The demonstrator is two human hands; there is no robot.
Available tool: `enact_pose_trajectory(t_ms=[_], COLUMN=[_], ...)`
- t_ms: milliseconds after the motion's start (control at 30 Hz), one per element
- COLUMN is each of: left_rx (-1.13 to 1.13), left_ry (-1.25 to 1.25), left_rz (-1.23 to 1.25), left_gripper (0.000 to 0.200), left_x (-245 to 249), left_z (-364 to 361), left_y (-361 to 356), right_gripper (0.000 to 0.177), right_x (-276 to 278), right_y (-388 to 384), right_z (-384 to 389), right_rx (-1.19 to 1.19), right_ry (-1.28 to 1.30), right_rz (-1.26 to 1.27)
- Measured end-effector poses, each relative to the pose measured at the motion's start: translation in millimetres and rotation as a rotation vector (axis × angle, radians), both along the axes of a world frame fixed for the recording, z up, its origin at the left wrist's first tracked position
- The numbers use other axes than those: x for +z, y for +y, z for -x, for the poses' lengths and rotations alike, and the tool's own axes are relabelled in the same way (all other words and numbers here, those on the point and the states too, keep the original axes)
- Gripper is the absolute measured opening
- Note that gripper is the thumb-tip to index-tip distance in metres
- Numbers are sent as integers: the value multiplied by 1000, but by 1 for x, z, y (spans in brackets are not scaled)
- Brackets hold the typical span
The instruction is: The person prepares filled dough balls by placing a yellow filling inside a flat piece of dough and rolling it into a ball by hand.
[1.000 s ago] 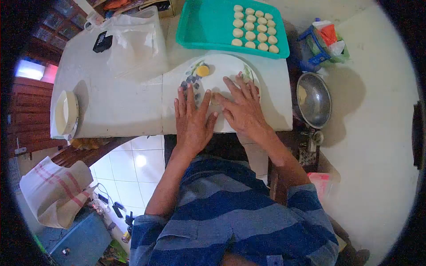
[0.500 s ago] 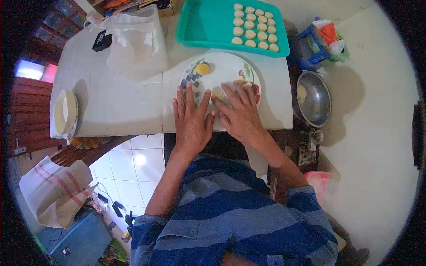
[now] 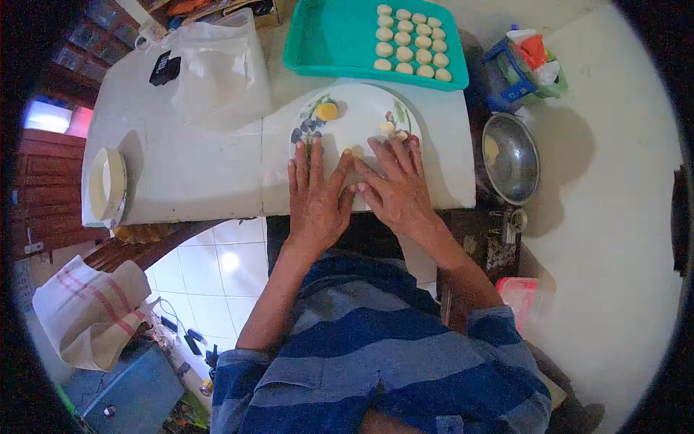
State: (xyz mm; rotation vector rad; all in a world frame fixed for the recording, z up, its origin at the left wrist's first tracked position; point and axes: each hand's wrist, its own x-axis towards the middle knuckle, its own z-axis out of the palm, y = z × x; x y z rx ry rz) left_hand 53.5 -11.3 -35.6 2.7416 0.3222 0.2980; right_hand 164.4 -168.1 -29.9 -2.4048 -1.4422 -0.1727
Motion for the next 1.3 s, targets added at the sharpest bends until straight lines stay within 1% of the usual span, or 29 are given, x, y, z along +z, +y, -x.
enact_pose_trajectory(t_ms=[133,200,233,300,400,600,700,833,900,1033,1100,1133,1200,1300], left_rx=[-6,-19,-19,-22,-12,8,-1,-3,7,2,-37,-37,-49,-59], left_ry=[-5,-49,-48,-24,-33,-1,-14,-48,-38,-40,-57,-58,-76,-82], left_rz=[7,-10,-9,-4,-2,-12,30,49,0,-17,-46,-47,-46,-43], left_gripper=[55,54,54,53,53,54,53,52,49,48,48,48,47,46], left_x=[-1,-3,-3,-2,-5,-2,3,2,0,4,6,5,1,0], left_z=[-2,-2,-2,-2,-3,0,1,-3,-4,-6,-8,-10,-13,-16], left_y=[0,0,1,1,1,3,6,8,10,13,16,17,19,22], right_gripper=[41,33,33,42,44,43,43,44,44,45,45,45,39,38], right_x=[3,-1,0,4,7,7,8,8,7,9,14,12,7,8], right_y=[-1,-1,-1,-2,1,-3,-2,1,1,0,1,1,3,6], right_z=[-3,-5,-6,-9,-9,-17,-21,-19,-22,-26,-27,-29,-31,-32], right_rx=[3,6,6,10,26,25,37,39,7,8,26,26,51,61], right_ry=[-24,24,25,-19,-1,-26,15,1,5,13,34,33,21,18], right_rz=[-12,-39,-38,-1,-9,19,35,37,62,100,128,127,77,58])
